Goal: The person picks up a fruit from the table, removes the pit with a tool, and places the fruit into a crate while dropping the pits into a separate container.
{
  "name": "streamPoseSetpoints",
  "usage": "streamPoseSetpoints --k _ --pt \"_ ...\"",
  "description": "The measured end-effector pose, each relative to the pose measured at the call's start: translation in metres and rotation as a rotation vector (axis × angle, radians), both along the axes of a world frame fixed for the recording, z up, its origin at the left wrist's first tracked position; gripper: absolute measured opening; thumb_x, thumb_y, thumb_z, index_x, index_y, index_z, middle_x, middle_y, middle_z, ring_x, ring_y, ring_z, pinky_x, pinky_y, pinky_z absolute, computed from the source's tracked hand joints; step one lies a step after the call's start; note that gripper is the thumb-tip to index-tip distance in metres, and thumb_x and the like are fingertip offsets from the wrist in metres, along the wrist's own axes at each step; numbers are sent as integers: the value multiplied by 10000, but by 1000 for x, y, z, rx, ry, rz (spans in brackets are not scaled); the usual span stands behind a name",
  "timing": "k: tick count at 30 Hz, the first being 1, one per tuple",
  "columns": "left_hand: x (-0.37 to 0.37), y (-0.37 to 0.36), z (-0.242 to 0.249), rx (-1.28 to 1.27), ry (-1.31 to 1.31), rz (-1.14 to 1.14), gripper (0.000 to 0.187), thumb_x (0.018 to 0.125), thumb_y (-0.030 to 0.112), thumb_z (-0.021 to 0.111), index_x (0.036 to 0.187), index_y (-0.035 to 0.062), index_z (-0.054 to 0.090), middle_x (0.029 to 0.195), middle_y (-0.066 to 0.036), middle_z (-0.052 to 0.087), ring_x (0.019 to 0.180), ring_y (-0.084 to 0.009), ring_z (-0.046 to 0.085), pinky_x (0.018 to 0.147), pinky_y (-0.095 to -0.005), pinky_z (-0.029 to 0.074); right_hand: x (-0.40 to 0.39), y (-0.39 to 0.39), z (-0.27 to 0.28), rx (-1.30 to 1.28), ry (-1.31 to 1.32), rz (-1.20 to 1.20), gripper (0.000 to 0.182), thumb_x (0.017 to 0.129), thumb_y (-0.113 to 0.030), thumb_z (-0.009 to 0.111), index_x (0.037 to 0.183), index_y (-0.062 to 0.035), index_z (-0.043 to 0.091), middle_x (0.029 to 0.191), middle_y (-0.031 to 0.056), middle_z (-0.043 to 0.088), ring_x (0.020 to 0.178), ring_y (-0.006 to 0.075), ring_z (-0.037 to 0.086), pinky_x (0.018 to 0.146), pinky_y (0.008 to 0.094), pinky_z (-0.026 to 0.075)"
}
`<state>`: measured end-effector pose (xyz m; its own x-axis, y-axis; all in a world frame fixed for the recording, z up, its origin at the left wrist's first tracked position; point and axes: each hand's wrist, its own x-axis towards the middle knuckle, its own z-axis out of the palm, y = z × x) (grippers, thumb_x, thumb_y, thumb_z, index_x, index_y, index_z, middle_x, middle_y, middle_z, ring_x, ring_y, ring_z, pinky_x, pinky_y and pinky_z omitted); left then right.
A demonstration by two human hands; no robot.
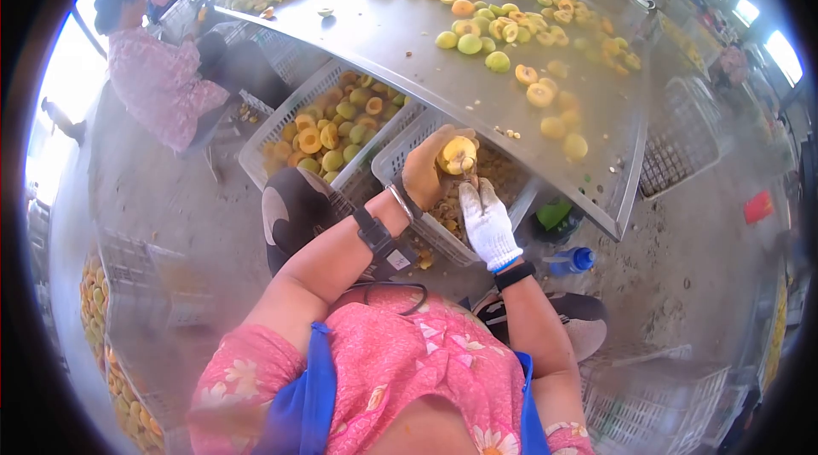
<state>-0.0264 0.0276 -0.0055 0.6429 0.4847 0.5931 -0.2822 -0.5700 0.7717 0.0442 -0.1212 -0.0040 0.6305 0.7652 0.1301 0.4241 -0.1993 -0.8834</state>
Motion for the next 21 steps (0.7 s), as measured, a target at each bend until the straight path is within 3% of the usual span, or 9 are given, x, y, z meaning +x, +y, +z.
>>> streamPoseSetpoints --k 2,5,8,10,12,14,17,21 --pt "1 2 4 12 60 28 420 874 -121 630 1279 -34 563 1204 -126 666 1065 -156 651 898 -297 548 1 4 -10 100 -78 -57 357 1013 -306 560 1116 35 582 971 277 662 950 460 631 778 455 485" --pt "0 -7 14 -40 135 90 425 866 -116 620 1281 -36 565 1209 -114 668 1074 -130 643 910 -288 539 6 2 12 -13 111 24 374 1017 -312 554 1143 39 582 1013 276 666 995 437 637 815 440 486" --pt "3 -17 18 -194 141 44 407 834 -133 624 1230 -43 592 1163 -128 676 1084 -169 645 921 -295 537 12 5 5 -7 57 -11 366 1014 -300 552 1140 42 584 1011 283 659 993 454 629 812 448 491" --pt "13 -20 6 -366 21 -31 313 869 -46 584 1180 -37 615 1128 -142 677 1038 -197 653 869 -292 549 9 4 10 -38 38 -34 363 1013 -299 549 1143 37 583 1013 286 653 991 466 621 809 459 491" --pt "16 -22 9 -778 -116 -178 272 902 46 528 1144 -29 627 1098 -151 675 986 -213 654 808 -287 553 5 4 14 -64 17 -39 393 1009 -331 540 1155 33 576 1012 301 648 981 488 612 795 489 495" --pt "16 -22 20 -1426 -274 -401 304 933 143 456 1123 -19 630 1074 -156 670 927 -217 648 739 -281 551 3 4 13 -83 -6 -30 458 1004 -395 527 1175 28 560 1006 327 645 963 521 604 770 538 503" --pt "17 -31 27 -1235 -182 -237 394 928 209 352 1096 -17 628 1060 -144 663 859 -202 637 695 -278 536 -1 4 13 -54 22 -10 464 1005 -398 521 1201 21 553 1026 329 641 992 515 601 792 526 502" --pt "20 -33 23 -957 -198 -158 356 974 272 414 1044 -4 627 966 -139 663 805 -211 639 696 -317 543 -7 4 12 32 96 -7 433 1020 -367 508 1204 21 559 1040 301 645 1007 478 612 825 474 499"
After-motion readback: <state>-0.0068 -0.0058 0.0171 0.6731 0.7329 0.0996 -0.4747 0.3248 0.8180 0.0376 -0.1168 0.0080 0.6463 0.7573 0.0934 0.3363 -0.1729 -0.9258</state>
